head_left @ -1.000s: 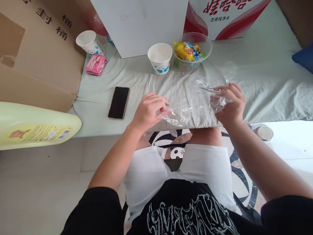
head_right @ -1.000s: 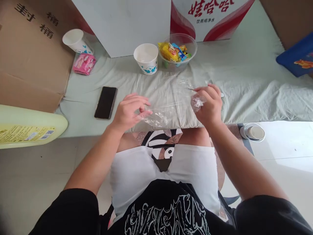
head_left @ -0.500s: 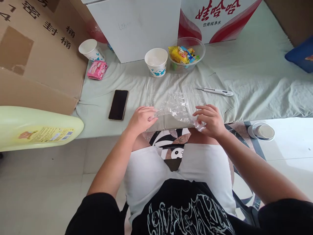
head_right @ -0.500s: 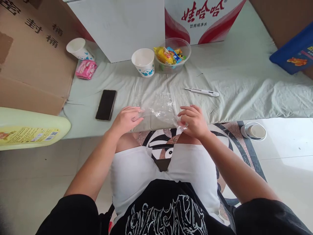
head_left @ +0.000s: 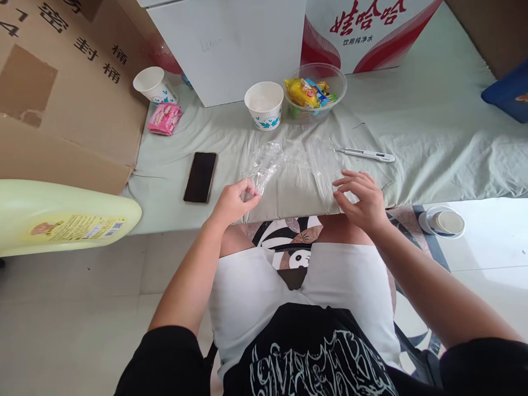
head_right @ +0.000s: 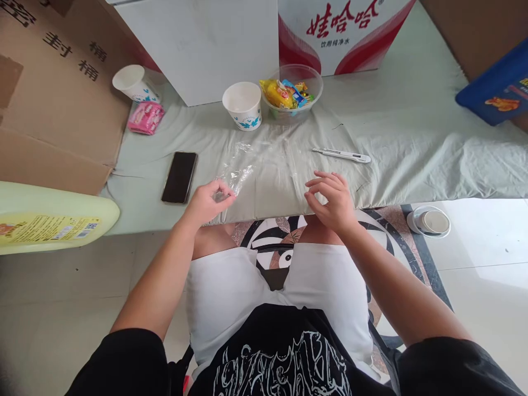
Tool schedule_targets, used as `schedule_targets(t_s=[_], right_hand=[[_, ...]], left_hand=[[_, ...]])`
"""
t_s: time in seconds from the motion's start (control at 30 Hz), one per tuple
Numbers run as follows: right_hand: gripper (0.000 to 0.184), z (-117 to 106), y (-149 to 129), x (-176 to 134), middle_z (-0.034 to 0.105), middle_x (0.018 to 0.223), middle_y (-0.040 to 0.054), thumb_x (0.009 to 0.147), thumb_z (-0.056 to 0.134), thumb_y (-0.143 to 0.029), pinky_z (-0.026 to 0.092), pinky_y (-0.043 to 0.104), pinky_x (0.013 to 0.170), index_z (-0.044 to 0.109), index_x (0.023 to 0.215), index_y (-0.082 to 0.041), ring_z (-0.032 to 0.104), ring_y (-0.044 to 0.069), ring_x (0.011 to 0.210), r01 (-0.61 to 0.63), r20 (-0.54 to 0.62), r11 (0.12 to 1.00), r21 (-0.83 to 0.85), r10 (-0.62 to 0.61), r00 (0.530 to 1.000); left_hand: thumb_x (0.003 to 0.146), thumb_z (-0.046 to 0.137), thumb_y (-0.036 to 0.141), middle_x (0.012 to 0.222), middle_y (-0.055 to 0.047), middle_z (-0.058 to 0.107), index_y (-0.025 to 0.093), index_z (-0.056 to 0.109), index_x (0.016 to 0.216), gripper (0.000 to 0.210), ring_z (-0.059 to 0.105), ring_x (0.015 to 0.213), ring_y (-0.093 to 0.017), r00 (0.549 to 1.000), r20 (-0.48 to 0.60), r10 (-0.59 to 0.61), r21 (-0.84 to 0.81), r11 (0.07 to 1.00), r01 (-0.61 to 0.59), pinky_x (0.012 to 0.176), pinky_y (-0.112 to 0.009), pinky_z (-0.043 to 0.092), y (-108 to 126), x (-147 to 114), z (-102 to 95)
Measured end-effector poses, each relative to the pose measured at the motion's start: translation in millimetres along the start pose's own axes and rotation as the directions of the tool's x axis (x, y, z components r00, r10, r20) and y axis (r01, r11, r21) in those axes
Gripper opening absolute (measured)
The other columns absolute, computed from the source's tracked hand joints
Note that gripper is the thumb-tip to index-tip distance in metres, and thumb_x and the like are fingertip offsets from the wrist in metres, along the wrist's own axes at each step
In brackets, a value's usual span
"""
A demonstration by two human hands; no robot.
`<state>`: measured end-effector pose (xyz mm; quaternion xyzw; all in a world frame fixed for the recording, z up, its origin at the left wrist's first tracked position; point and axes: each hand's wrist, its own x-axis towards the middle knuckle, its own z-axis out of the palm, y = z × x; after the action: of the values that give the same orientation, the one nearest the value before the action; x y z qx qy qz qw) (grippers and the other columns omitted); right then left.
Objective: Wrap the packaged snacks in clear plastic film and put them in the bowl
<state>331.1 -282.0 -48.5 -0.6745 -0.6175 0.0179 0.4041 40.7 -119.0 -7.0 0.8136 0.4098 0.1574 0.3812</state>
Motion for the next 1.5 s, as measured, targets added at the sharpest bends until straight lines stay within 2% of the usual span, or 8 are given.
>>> schedule_targets(t_s=[0.2,0.37,0.63,0.77,0.87,1.1,1.3,1.5], right_hand=[[0.046,12,3,0,0.076,0.082,0.0028,0.08,0.071,-0.049,0.035,0.064,0.111,0.052,0.115,-0.025,0.069,0.035,0.119,-0.15,0.182,0.984,0.096,0.13,0.975],[0.017,27,-5,0,0.07,0.072,0.0,0.09,0.055,-0.04,0.034,0.061,0.113,0.063,0.089,-0.025,0.071,0.023,0.079,-0.286,0.17,0.958,-0.004,0.283,0.944],[0.062,33,-9,5,0.071,0.124,0.0125,0.077,0.062,-0.035,0.036,0.056,0.112,0.053,0.136,-0.02,0.061,0.034,0.126,0.049,0.23,0.994,0.095,-0.07,0.971],[0.018,47,-20,17,0.072,0.085,0.0024,0.09,0.061,-0.037,0.035,0.054,0.109,0.069,0.103,-0.027,0.068,0.029,0.108,-0.049,0.141,0.999,0.006,0.047,0.989],[0.019,49,-19,22,0.073,0.087,0.0043,0.093,0.059,-0.035,0.043,0.05,0.101,0.068,0.079,-0.026,0.068,0.028,0.108,-0.059,-0.033,0.998,-0.014,0.058,0.998],[0.012,17,3,8,0.077,0.087,0.0036,0.088,0.063,-0.035,0.048,0.053,0.105,0.063,0.081,-0.025,0.069,0.03,0.12,-0.285,-0.225,0.936,0.209,0.33,0.917],[0.022,-1,-15,0,0.058,0.061,-0.0063,0.093,0.06,-0.044,0.058,0.038,0.084,0.053,0.087,-0.024,0.074,0.018,0.073,-0.361,-0.221,0.73,0.58,0.567,0.793],[0.03,-4,-26,-2,0.068,0.065,-0.0037,0.093,0.055,-0.054,0.036,0.027,0.039,0.042,0.089,-0.027,0.045,0.011,0.034,-0.487,0.02,0.738,0.468,0.541,0.84]], left_hand=[[0.079,0.064,0.033,0.085,0.001,0.074,0.023,0.053,0.094,0.022,0.067,0.083,-0.016,1.0,0.001,-0.026,0.013,1.0,0.026,0.08,-0.027,0.051,-4,-2,-1.7],[0.079,0.066,0.041,0.087,0.0,0.076,0.022,0.06,0.098,0.028,0.067,0.081,-0.018,0.994,-0.009,-0.107,-0.003,0.994,0.107,0.073,-0.027,0.049,-9,-4,-0.5],[0.082,0.058,0.039,0.088,-0.003,0.071,0.02,0.064,0.076,0.021,0.067,0.085,-0.019,0.998,0.034,0.052,-0.065,0.997,-0.049,0.082,-0.031,0.052,-9,-5,-2.1],[0.074,0.056,0.03,0.112,-0.008,0.072,0.02,0.054,0.063,0.015,0.068,0.096,-0.022,0.982,0.127,0.137,-0.093,0.988,-0.126,0.083,-0.033,0.052,-5,-7,1.8],[0.071,0.054,0.027,0.122,-0.008,0.073,0.021,0.05,0.06,0.013,0.069,0.106,-0.025,0.978,0.154,0.14,-0.117,0.985,-0.123,0.086,-0.035,0.053,-5,-8,-1.6],[0.077,0.062,0.042,0.099,-0.008,0.079,0.021,0.06,0.069,0.023,0.071,0.102,-0.027,0.993,-0.099,-0.069,-0.314,0.949,0.035,0.09,-0.038,0.055,-16,-1,-8.5],[0.075,0.071,0.048,0.083,-0.007,0.076,0.019,0.063,0.078,0.03,0.072,0.083,-0.021,0.982,-0.092,-0.164,-0.54,0.837,0.089,0.072,-0.032,0.056,-1,7,17.8],[0.078,0.069,0.05,0.08,-0.003,0.074,0.02,0.057,0.082,0.032,0.06,0.053,-0.01,0.973,-0.111,-0.201,-0.523,0.845,0.114,0.054,-0.025,0.048,2,0,21.3]])
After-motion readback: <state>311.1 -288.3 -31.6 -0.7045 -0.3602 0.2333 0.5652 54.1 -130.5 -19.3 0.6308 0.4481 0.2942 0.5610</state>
